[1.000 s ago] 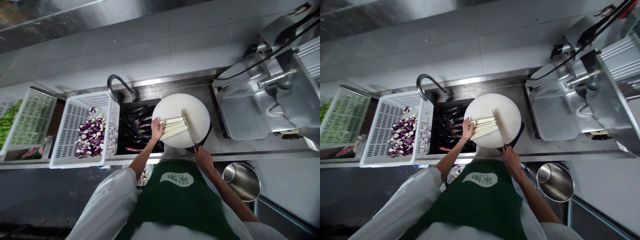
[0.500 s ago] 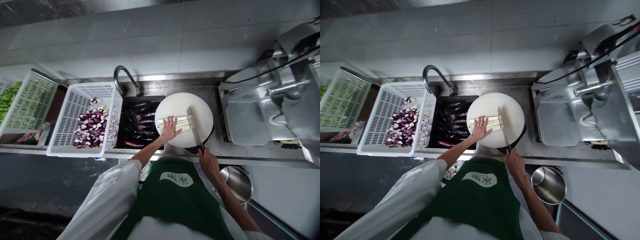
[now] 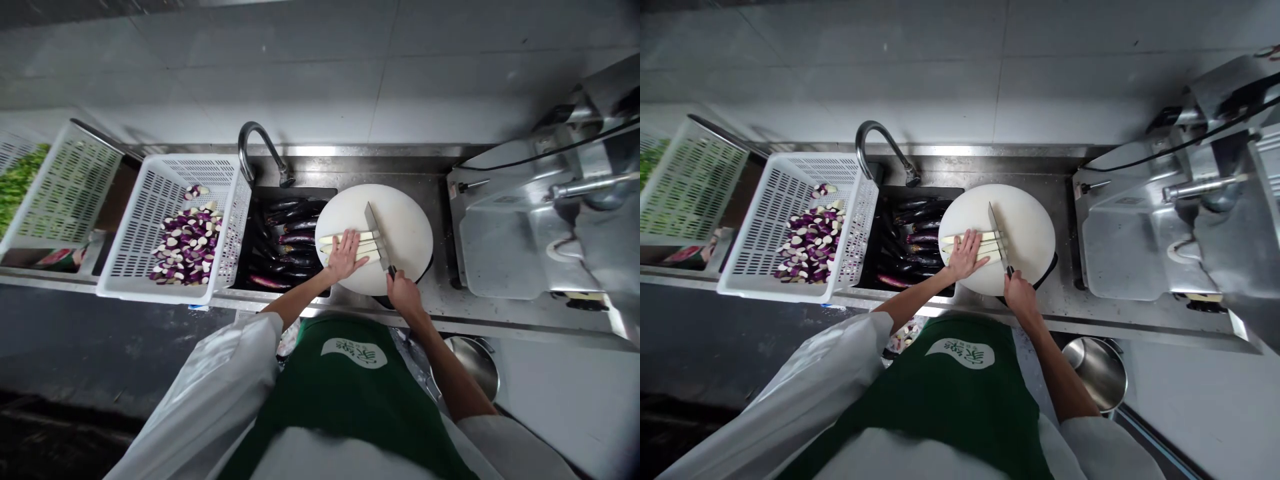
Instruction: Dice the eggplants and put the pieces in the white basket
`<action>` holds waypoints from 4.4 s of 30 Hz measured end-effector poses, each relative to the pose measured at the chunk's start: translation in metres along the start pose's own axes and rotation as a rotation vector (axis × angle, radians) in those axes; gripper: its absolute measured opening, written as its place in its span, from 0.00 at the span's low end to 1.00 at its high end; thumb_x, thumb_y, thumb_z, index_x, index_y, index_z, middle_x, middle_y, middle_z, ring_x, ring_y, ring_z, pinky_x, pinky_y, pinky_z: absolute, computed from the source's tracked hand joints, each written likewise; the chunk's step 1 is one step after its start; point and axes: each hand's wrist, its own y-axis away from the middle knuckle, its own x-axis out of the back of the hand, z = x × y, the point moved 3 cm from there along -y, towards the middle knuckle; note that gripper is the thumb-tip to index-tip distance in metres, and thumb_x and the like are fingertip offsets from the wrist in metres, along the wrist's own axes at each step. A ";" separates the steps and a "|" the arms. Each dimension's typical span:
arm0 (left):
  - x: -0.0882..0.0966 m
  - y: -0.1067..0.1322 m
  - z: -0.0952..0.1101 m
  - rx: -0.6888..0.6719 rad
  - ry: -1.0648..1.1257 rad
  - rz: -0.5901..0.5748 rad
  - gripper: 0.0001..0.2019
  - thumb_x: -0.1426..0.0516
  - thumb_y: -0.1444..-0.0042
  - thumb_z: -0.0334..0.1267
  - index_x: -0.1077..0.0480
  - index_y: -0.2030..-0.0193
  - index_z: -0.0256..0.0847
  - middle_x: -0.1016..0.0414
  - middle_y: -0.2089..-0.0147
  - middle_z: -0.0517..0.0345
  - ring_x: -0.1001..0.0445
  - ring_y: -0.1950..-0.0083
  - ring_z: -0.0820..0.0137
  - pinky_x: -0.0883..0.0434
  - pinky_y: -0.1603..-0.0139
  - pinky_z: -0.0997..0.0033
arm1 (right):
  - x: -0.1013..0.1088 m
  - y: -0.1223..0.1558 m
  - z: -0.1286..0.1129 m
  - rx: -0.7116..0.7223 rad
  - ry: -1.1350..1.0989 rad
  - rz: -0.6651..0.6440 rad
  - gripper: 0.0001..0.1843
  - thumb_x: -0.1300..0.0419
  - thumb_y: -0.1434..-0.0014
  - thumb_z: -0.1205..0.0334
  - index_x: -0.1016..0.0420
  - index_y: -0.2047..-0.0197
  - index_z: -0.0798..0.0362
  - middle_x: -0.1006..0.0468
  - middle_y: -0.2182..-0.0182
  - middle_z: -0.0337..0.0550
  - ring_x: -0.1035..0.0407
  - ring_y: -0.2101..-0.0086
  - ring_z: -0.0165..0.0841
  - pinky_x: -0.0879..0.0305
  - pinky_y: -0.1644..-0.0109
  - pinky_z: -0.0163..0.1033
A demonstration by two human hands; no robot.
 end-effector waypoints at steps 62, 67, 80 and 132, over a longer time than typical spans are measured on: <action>-0.002 0.030 -0.027 0.314 0.025 0.085 0.36 0.61 0.26 0.53 0.57 0.20 0.33 0.65 0.18 0.44 0.67 0.18 0.51 0.56 0.22 0.34 | -0.003 0.030 -0.055 0.031 0.028 -0.012 0.20 0.55 0.24 0.54 0.31 0.49 0.62 0.18 0.61 0.62 0.21 0.60 0.44 0.36 0.58 0.39; -0.015 0.021 -0.027 0.282 0.023 0.030 0.35 0.60 0.26 0.53 0.57 0.19 0.35 0.63 0.18 0.46 0.67 0.18 0.48 0.53 0.23 0.33 | -0.016 0.013 -0.072 0.032 0.012 -0.019 0.20 0.56 0.24 0.56 0.31 0.48 0.64 0.19 0.58 0.64 0.21 0.57 0.45 0.35 0.57 0.39; 0.008 0.039 -0.036 0.432 0.096 0.136 0.36 0.62 0.26 0.54 0.59 0.19 0.35 0.66 0.18 0.43 0.67 0.18 0.53 0.50 0.23 0.37 | 0.000 0.017 -0.062 0.057 0.028 0.057 0.22 0.57 0.24 0.54 0.31 0.48 0.63 0.18 0.60 0.64 0.21 0.59 0.46 0.36 0.58 0.41; -0.018 0.053 -0.055 0.509 0.329 0.224 0.32 0.66 0.25 0.44 0.70 0.19 0.40 0.67 0.18 0.51 0.68 0.18 0.64 0.50 0.21 0.49 | -0.020 0.043 -0.105 0.078 0.027 -0.053 0.22 0.57 0.24 0.54 0.31 0.46 0.63 0.18 0.61 0.62 0.20 0.59 0.45 0.34 0.57 0.40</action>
